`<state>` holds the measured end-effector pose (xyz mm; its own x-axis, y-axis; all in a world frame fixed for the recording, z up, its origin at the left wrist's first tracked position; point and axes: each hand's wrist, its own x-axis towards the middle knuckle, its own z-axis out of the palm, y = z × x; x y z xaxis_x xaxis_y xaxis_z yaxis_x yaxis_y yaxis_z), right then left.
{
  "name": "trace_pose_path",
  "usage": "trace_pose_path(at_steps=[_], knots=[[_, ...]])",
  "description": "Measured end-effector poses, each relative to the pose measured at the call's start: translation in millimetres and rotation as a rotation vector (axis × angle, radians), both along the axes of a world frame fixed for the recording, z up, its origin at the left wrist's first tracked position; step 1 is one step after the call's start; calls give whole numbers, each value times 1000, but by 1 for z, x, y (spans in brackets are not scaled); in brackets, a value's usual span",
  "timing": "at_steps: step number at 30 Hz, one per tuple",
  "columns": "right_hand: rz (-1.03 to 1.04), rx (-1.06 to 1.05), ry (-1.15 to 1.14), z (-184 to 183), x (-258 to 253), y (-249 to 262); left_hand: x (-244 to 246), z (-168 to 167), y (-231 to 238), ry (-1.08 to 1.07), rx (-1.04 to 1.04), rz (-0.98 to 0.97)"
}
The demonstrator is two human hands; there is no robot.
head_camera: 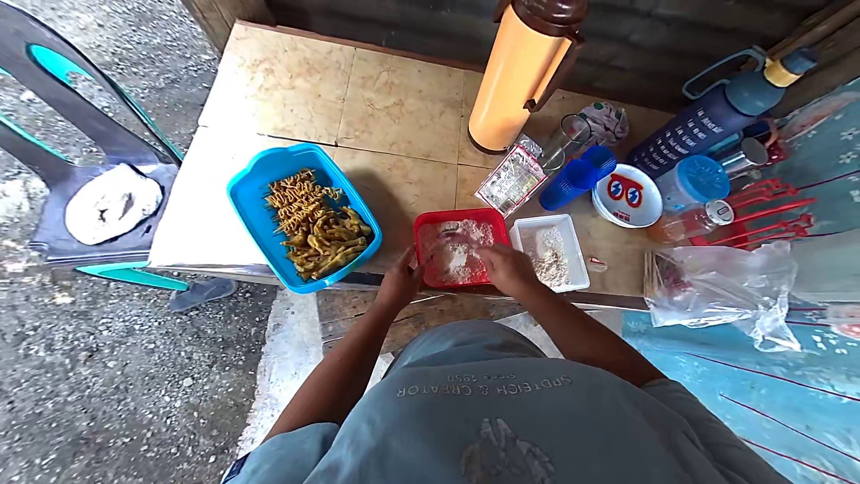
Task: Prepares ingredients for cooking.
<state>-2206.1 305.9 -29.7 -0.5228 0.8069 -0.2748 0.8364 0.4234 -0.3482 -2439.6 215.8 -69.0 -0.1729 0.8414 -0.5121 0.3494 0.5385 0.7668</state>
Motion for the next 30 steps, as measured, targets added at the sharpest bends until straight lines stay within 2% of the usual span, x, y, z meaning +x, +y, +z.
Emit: trace_pose_path(at_steps=[6,8,11,13,16,18,21,24,28,30], knots=[[3,-48,-66,39,69,-9,-5,5,4,83,59,-4],[27,-128,-57,38,67,-16,1,11,4,75,134,-1],[8,-43,67,30,37,-29,14,27,4,-47,264,52],[-35,-8,87,36,27,-24,18,29,6,-170,218,111],[-31,77,148,44,43,-19,15,30,5,-258,167,222],[-15,86,158,37,54,-22,12,31,0,-242,207,243],[-43,-66,52,20,57,-37,9,15,-8,-198,265,264],[-62,73,197,4,52,-48,6,15,-8,-168,349,230],[-77,121,251,-5,50,-55,6,12,-5,-213,377,239],[-78,42,195,-2,47,-55,8,14,-6,-293,338,318]])
